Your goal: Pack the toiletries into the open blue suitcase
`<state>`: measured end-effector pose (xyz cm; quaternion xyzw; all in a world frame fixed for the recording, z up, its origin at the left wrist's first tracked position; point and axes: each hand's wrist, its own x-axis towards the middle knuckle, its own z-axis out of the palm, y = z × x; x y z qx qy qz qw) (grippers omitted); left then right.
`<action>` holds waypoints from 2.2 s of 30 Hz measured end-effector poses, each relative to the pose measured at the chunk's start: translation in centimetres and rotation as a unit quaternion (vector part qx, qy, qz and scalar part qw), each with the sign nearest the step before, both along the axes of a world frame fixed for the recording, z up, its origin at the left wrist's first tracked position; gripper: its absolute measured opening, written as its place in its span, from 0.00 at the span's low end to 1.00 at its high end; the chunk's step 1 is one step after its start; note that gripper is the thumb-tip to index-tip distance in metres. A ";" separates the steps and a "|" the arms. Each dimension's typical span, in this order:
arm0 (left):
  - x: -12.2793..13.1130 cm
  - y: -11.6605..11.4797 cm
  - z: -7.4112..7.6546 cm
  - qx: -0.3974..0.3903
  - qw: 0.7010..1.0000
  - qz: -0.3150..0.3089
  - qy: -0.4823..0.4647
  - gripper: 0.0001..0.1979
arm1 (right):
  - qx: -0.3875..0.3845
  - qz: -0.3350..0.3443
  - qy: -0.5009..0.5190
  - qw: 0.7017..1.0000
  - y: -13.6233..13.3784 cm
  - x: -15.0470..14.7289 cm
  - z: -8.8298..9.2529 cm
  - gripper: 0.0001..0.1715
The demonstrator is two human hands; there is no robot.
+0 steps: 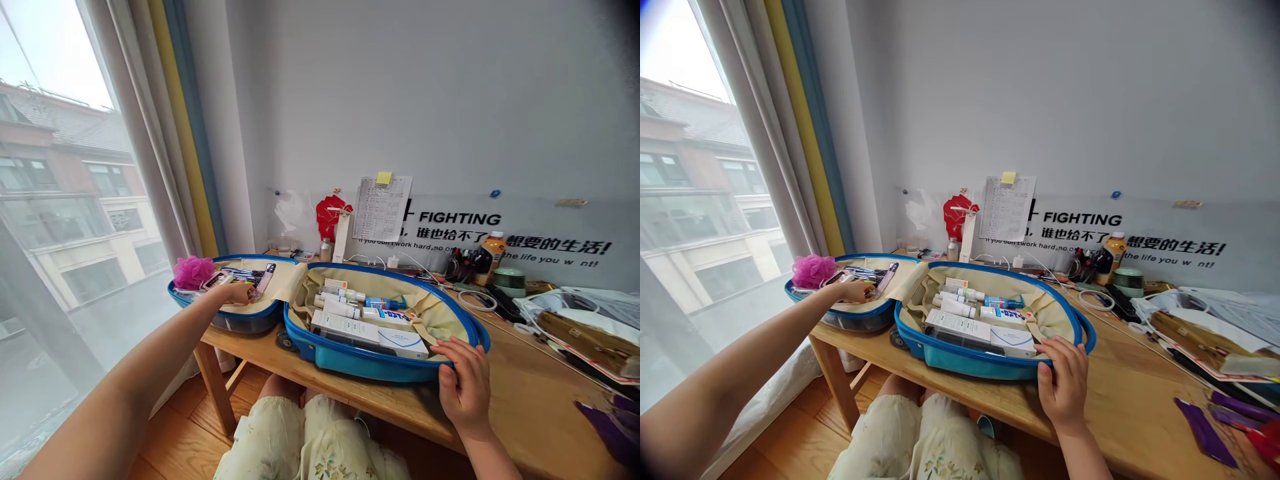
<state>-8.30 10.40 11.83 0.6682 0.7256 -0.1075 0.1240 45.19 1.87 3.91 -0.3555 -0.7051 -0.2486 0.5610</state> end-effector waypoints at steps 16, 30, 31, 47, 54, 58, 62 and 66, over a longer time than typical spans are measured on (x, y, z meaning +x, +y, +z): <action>0.9 -1.3 0.0 0.001 1.000 -0.024 0.007 0.18 | -0.004 0.001 0.003 1.000 0.0 0.0 -0.2 0.16; 2.6 -2.5 1.1 0.018 0.997 -0.069 0.023 0.28 | 0.000 0.006 -0.002 1.000 -0.1 0.0 0.0 0.15; 2.8 -2.6 1.3 0.021 0.997 -0.068 0.027 0.27 | 0.000 0.006 -0.001 1.000 -0.1 0.0 0.0 0.14; 23.8 3.5 6.6 0.135 0.958 -0.248 0.057 0.17 | -0.001 0.004 0.003 1.000 -0.2 -0.1 -0.1 0.15; 30.2 5.6 1.9 0.084 0.936 -0.324 0.105 0.17 | -0.013 -0.001 0.005 1.000 -0.4 -0.2 -0.1 0.15; 30.1 6.2 1.0 0.079 0.933 -0.331 0.118 0.18 | -0.016 0.001 0.010 1.000 -0.4 -0.2 -0.1 0.14; 29.7 5.9 0.9 0.079 0.933 -0.329 0.125 0.18 | -0.008 0.008 0.003 1.000 -0.4 -0.1 0.0 0.14; 29.8 5.3 1.3 0.067 0.935 -0.322 0.132 0.18 | -0.005 0.007 -0.008 1.000 -0.4 -0.1 0.0 0.14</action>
